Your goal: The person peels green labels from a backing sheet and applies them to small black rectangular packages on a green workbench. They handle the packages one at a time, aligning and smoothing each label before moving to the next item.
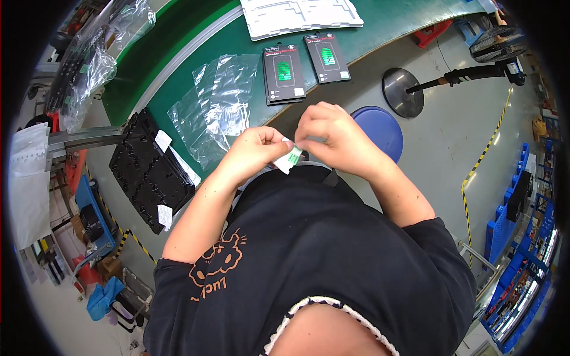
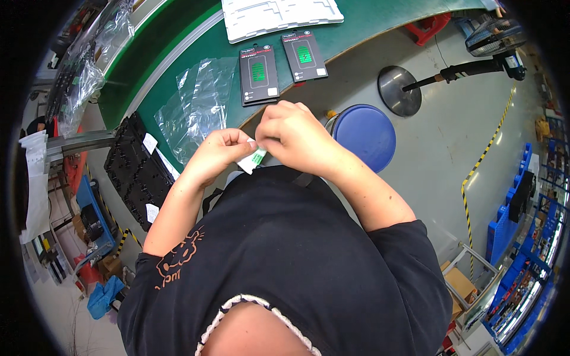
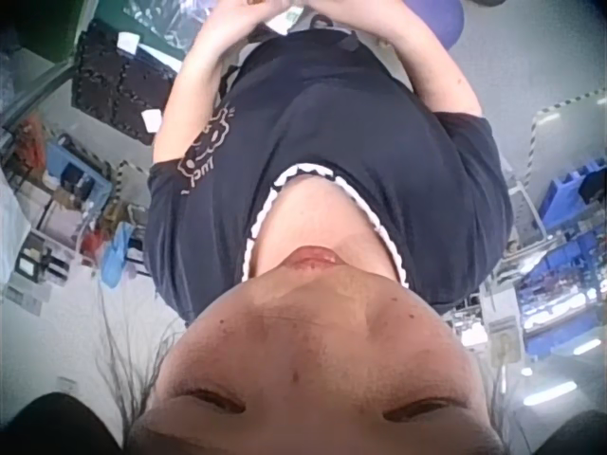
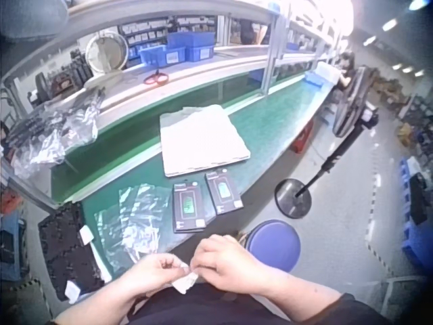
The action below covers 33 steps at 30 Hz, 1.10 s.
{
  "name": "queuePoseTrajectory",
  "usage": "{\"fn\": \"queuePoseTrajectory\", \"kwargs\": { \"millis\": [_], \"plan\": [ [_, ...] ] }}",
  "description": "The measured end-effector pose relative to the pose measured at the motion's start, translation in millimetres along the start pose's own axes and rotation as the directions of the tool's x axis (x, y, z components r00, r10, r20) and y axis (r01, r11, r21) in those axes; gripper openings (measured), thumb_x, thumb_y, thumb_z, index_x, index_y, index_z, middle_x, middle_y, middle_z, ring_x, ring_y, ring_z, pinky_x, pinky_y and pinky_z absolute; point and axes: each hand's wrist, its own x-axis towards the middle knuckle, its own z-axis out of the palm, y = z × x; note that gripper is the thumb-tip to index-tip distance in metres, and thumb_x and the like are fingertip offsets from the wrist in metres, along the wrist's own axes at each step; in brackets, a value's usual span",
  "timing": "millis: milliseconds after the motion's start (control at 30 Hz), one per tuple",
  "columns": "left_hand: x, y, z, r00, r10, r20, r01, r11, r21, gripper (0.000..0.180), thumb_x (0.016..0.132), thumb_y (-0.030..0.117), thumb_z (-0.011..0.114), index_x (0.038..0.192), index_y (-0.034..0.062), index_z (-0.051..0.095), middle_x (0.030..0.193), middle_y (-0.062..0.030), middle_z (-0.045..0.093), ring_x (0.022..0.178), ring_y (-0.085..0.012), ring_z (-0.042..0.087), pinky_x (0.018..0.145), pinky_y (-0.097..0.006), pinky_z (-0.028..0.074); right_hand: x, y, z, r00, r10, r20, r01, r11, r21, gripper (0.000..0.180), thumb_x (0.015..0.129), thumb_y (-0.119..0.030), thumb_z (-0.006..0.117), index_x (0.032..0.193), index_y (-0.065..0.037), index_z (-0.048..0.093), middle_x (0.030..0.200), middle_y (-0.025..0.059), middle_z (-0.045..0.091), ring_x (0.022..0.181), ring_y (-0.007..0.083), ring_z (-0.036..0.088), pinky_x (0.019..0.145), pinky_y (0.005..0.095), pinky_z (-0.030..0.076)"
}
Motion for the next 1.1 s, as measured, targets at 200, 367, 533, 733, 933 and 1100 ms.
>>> {"fn": "queuePoseTrajectory", "kwargs": {
  "millis": [200, 367, 533, 733, 933, 1100],
  "plan": [
    [6, -34, -8, 0.997, -0.056, -0.055, 0.056, 0.998, -0.005, 0.016, 0.089, 0.016, 0.066, 0.091, 0.0001, 0.063, 0.082, -0.0045, 0.066, 0.072, -0.0095, 0.061, 0.066, -0.025, 0.05, 0, 42, 22, 0.864, 0.225, -0.451, -0.211, 0.974, 0.083, 0.04, 0.077, -0.012, 0.073, 0.115, -0.01, 0.062, 0.122, 0.0144, 0.056, 0.115, 0.0301, 0.054, 0.097, 0.0408, 0.042],
    [7, -46, -6, 0.996, 0.036, -0.084, -0.022, 0.987, 0.161, 0.017, 0.091, 0.017, 0.064, 0.092, -0.0004, 0.063, 0.082, -0.0034, 0.066, 0.074, -0.0084, 0.061, 0.068, -0.023, 0.048, 17, 74, 42, 0.97, 0.156, -0.185, -0.2, 0.947, -0.252, 0.092, 0.075, -0.014, 0.075, 0.151, -0.019, 0.024, 0.151, 0.0094, 0.033, 0.141, 0.0323, 0.028, 0.109, 0.0543, 0.027],
    [1, -38, -6, 0.989, 0.104, -0.102, -0.077, 0.968, 0.238, 0.017, 0.091, 0.016, 0.065, 0.094, -0.0007, 0.063, 0.081, -0.0004, 0.065, 0.074, -0.0062, 0.06, 0.067, -0.023, 0.048, 29, 90, 63, 0.989, 0.142, -0.046, -0.148, 0.888, -0.436, 0.089, 0.076, -0.008, 0.072, 0.15, -0.018, 0.024, 0.144, 0.0082, 0.044, 0.137, 0.0244, 0.037, 0.109, 0.056, 0.027],
    [-6, -30, -12, 0.858, 0.469, -0.211, -0.312, 0.801, 0.511, 0.011, 0.086, 0.017, 0.068, 0.092, 0.0077, 0.07, 0.117, -0.0147, 0.058, 0.109, -0.0222, 0.056, 0.094, -0.037, 0.043, 20, 74, 47, 0.984, 0.016, -0.179, -0.077, 0.937, -0.341, 0.078, 0.074, 0.0, 0.069, 0.144, -0.014, 0.038, 0.123, 0.0061, 0.064, 0.116, 0.022, 0.059, 0.102, 0.0447, 0.037],
    [-5, 3, -9, 0.617, 0.786, 0.022, -0.432, 0.316, 0.845, 0.008, 0.081, 0.015, 0.07, 0.087, 0.0115, 0.074, 0.136, -0.0151, 0.047, 0.125, -0.0351, 0.045, 0.107, -0.047, 0.033, 21, 15, 9, 0.976, 0.04, -0.215, -0.039, 0.999, 0.008, 0.059, 0.078, 0.005, 0.065, 0.134, -0.007, 0.049, 0.113, 0.0085, 0.069, 0.103, 0.0214, 0.065, 0.095, 0.0332, 0.044],
    [-1, 6, -5, 0.56, 0.827, -0.053, -0.576, 0.435, 0.692, 0.01, 0.079, 0.003, 0.07, 0.089, 0.0022, 0.072, 0.108, -0.0076, 0.064, 0.09, -0.022, 0.065, 0.076, -0.031, 0.053, 12, -12, 0, 0.924, 0.359, -0.13, -0.188, 0.724, 0.663, 0.047, 0.082, 0.0, 0.067, 0.126, -0.006, 0.054, 0.109, 0.0097, 0.068, 0.105, 0.018, 0.062, 0.095, 0.0325, 0.045]
  ]
}}
